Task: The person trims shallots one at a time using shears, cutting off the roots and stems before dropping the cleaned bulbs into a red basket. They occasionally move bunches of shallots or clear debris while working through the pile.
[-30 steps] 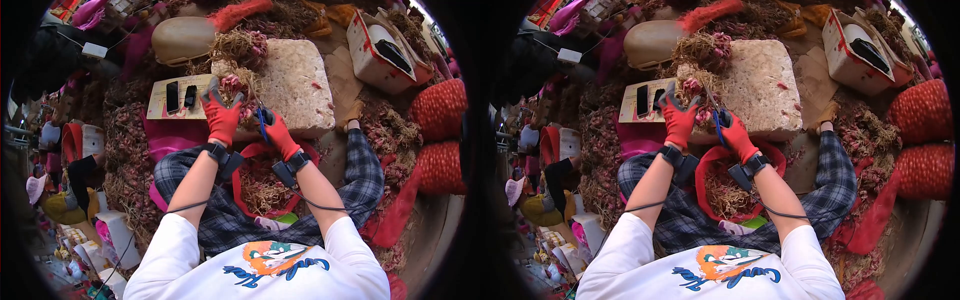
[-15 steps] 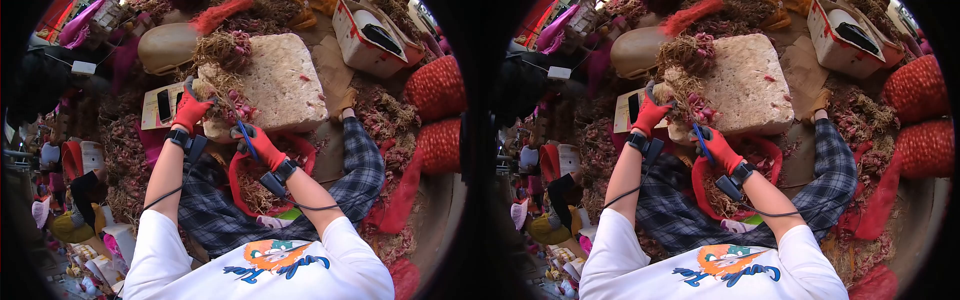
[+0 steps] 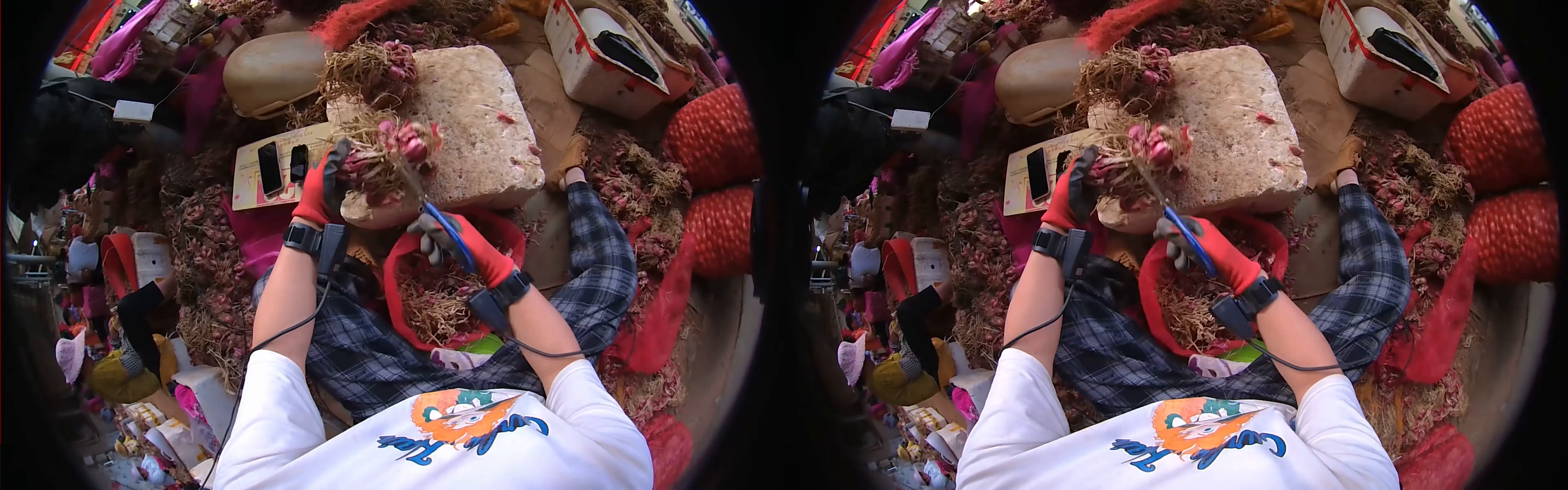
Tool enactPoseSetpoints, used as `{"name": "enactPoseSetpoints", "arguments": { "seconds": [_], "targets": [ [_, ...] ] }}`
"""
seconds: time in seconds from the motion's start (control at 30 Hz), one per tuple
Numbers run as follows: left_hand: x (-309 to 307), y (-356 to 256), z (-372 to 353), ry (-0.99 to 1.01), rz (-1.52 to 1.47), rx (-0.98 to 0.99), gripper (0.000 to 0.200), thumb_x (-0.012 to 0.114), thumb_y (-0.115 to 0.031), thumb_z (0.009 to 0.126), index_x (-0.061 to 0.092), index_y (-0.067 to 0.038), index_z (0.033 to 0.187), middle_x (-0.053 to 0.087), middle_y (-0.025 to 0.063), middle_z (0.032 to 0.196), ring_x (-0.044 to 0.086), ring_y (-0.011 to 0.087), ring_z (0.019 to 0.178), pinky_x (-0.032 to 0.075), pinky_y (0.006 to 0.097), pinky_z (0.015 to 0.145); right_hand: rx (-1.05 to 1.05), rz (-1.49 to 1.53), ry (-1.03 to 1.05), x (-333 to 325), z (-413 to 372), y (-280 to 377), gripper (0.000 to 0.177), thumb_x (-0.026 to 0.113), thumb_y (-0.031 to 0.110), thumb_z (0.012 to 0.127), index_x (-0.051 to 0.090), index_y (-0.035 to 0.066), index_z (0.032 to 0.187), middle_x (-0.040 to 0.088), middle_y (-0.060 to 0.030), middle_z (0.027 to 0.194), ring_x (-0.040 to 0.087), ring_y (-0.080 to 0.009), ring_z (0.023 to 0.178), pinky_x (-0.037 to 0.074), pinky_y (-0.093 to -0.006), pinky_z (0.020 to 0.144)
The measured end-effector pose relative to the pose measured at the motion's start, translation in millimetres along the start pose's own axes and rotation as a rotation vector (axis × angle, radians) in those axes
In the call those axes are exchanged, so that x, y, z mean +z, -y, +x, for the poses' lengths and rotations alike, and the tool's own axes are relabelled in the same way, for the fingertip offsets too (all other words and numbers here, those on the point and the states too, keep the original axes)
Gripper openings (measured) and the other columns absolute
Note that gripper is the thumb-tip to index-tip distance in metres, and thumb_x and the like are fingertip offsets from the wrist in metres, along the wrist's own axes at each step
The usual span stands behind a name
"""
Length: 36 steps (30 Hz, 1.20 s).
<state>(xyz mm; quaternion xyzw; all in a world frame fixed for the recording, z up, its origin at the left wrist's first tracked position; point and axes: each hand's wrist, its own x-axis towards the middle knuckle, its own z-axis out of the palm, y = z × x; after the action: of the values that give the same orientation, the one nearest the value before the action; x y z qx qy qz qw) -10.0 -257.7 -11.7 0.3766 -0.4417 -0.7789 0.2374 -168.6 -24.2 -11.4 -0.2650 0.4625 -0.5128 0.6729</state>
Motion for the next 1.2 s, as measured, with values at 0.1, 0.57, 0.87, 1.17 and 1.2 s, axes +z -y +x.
{"name": "enactPoseSetpoints", "arguments": {
  "seconds": [0.1, 0.57, 0.87, 1.17, 1.2],
  "targets": [
    [23.3, 7.2, 8.1, 0.077, -0.142, -0.004, 0.031, 0.055, -0.03, 0.092, 0.053, -0.015, 0.119, 0.062, 0.0028, 0.106, 0.062, 0.0173, 0.089, 0.05, 0.029, 0.068, 0.048, 0.007, 0.017, -2.9, -15.6, -1.3, 0.045, 0.056, 0.046, 0.088, 0.056, 0.004, 0.104, 0.056, -0.0014, 0.075, 0.054, -0.0069, 0.056, 0.043, -0.0203, 0.048],
    [40.5, 9.9, 2.4, 0.052, 0.007, -0.057, 0.031, 0.054, -0.039, 0.092, 0.054, -0.015, 0.111, 0.063, 0.0021, 0.098, 0.062, 0.0152, 0.082, 0.05, 0.0283, 0.066, 0.19, 0.224, -0.083, -8.7, 23.0, 9.1, 0.019, 0.052, 0.024, 0.091, 0.056, 0.01, 0.102, 0.058, -0.0033, 0.066, 0.055, -0.0092, 0.046, 0.044, -0.0217, 0.042],
    [9.8, 32.3, 8.6, 0.212, 0.367, 0.132, 0.038, 0.046, -0.035, 0.096, 0.053, -0.009, 0.123, 0.063, 0.0022, 0.105, 0.06, 0.0155, 0.095, 0.048, 0.0331, 0.082, 0.119, 0.32, -0.087, -18.7, 30.5, 2.4, 0.047, 0.054, 0.044, 0.09, 0.056, -0.002, 0.098, 0.053, 0.0005, 0.06, 0.047, -0.0081, 0.04, 0.032, -0.0219, 0.032],
    [24.5, 2.7, -18.1, 0.424, 0.981, 0.55, 0.032, 0.04, -0.02, 0.098, 0.052, -0.018, 0.127, 0.064, 0.0121, 0.109, 0.059, 0.0311, 0.1, 0.033, 0.0438, 0.099, 0.263, 0.012, -0.03, -19.8, -8.2, 10.5, 0.067, 0.046, 0.061, 0.087, 0.06, -0.005, 0.094, 0.054, 0.0, 0.06, 0.049, -0.0081, 0.045, 0.039, -0.0208, 0.044],
    [24.0, 2.0, -19.5, 0.444, 0.949, 0.538, 0.033, 0.041, -0.02, 0.097, 0.05, -0.018, 0.129, 0.064, 0.0123, 0.109, 0.059, 0.0311, 0.101, 0.033, 0.0448, 0.1, 0.262, 0.028, -0.03, -17.8, -4.4, 13.1, 0.067, 0.047, 0.061, 0.087, 0.06, -0.004, 0.094, 0.054, 0.0, 0.06, 0.049, -0.0079, 0.045, 0.038, -0.021, 0.043]
  ]
}}
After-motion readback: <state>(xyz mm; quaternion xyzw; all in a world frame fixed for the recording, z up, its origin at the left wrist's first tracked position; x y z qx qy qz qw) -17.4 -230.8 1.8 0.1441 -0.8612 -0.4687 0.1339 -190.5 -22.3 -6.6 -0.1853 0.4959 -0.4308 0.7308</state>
